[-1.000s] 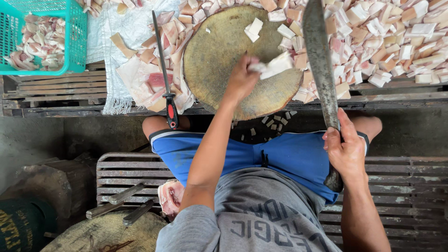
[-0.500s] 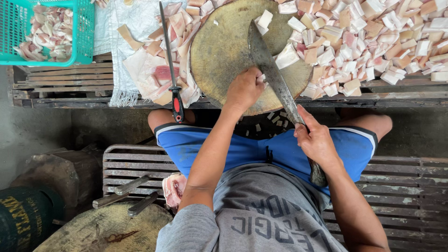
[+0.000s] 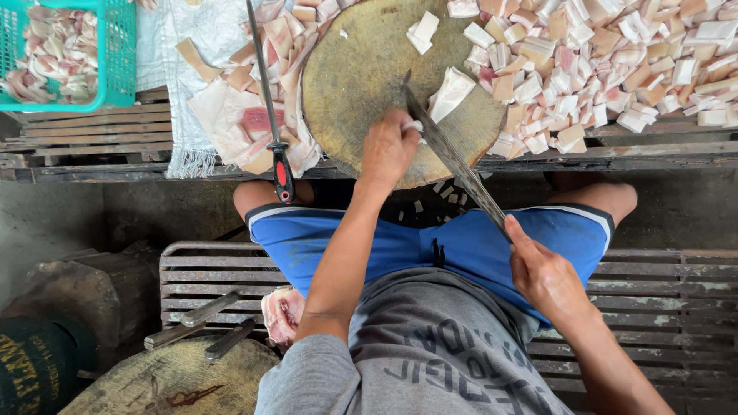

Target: The person chops pieces of pork skin and fat into small squares using a large machete and a smaller knife on a round wooden cutting board.

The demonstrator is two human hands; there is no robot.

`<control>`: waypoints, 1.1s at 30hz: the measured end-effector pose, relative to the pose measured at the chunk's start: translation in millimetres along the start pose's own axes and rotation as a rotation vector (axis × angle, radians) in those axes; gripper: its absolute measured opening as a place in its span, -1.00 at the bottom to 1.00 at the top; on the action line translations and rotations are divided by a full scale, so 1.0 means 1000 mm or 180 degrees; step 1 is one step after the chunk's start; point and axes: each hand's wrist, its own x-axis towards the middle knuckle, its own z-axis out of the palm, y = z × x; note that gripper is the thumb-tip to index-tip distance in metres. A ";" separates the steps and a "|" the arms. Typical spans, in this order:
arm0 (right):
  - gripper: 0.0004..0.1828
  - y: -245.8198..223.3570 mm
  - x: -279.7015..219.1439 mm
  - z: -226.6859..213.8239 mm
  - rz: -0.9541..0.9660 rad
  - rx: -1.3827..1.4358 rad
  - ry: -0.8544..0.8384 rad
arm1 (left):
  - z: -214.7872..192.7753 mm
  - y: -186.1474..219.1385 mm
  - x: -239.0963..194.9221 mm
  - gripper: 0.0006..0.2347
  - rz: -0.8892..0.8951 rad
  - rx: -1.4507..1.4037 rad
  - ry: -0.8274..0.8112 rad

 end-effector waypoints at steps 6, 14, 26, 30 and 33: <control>-0.33 0.007 0.050 0.027 -0.0450 0.0124 0.0206 | 0.019 0.027 -0.070 -0.92 0.1263 -0.0503 -0.0166; -0.39 -0.022 0.098 0.028 0.0419 0.1037 -0.0059 | 0.026 0.027 -0.074 -0.89 -0.0321 -0.2622 -0.0225; -0.40 -0.096 0.092 0.040 -0.0301 0.1433 -0.0619 | -0.122 -0.001 -0.114 -0.87 -0.0385 -0.1165 0.0932; -0.45 -0.152 0.108 0.067 -0.0863 0.1359 -0.1445 | -0.197 -0.038 -0.186 -0.86 -0.0912 -0.0595 0.1162; -0.42 -0.192 0.116 0.093 -0.1117 0.1205 -0.2221 | -0.231 -0.070 -0.243 -0.83 -0.1526 -0.0202 0.1276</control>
